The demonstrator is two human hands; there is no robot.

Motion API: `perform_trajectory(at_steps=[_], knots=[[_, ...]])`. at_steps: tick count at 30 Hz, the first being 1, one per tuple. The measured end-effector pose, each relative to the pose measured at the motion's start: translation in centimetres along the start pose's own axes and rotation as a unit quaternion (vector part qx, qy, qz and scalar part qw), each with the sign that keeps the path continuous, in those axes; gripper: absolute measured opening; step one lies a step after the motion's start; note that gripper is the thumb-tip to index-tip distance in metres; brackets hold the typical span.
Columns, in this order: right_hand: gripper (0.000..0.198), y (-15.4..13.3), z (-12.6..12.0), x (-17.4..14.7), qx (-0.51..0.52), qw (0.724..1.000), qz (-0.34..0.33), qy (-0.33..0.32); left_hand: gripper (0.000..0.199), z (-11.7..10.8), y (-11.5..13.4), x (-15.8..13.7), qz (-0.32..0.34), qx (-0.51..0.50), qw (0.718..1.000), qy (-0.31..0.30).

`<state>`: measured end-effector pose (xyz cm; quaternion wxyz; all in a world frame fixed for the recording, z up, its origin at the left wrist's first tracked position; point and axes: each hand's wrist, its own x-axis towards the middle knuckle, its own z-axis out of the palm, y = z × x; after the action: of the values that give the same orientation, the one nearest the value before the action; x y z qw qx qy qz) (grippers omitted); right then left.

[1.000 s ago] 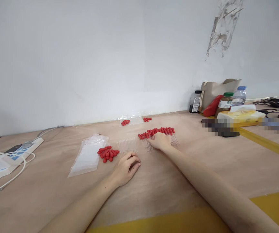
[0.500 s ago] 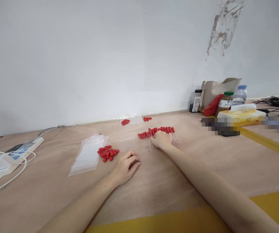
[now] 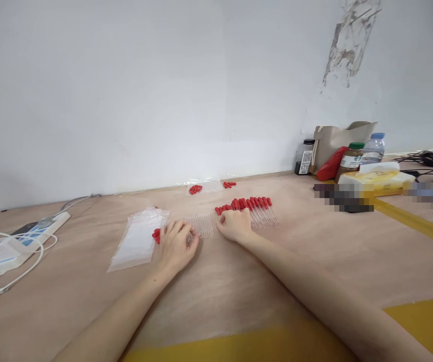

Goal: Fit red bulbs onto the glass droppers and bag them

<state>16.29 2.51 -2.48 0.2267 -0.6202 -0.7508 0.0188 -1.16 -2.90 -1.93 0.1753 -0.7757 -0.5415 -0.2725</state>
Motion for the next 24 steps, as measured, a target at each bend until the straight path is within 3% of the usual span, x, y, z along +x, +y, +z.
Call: perform_trajectory(at_steps=[4,7,11,16,24], knots=[[0.025,-1.6,0.6,0.8,-0.015,0.999,0.026,-0.046,0.015,-1.3,-4.9,1.4,-0.104,0.037,0.994,-0.007],[0.027,-2.3,0.8,1.8,-0.009,0.995,0.065,-0.072,0.021,-1.6,-9.2,1.7,-0.227,-0.037,0.971,-0.059],[0.025,-2.8,0.9,2.9,-0.007,0.991,0.088,-0.1,0.027,-1.0,-12.8,1.2,-0.269,-0.07,0.955,-0.1],[0.022,-3.1,0.9,3.4,-0.01,0.987,0.096,-0.126,0.03,0.0,-13.4,1.0,-0.263,-0.108,0.953,-0.109],[0.022,-3.7,0.4,3.4,-0.007,0.986,0.091,-0.143,0.021,0.5,-10.9,2.7,-0.189,-0.174,0.958,-0.131]])
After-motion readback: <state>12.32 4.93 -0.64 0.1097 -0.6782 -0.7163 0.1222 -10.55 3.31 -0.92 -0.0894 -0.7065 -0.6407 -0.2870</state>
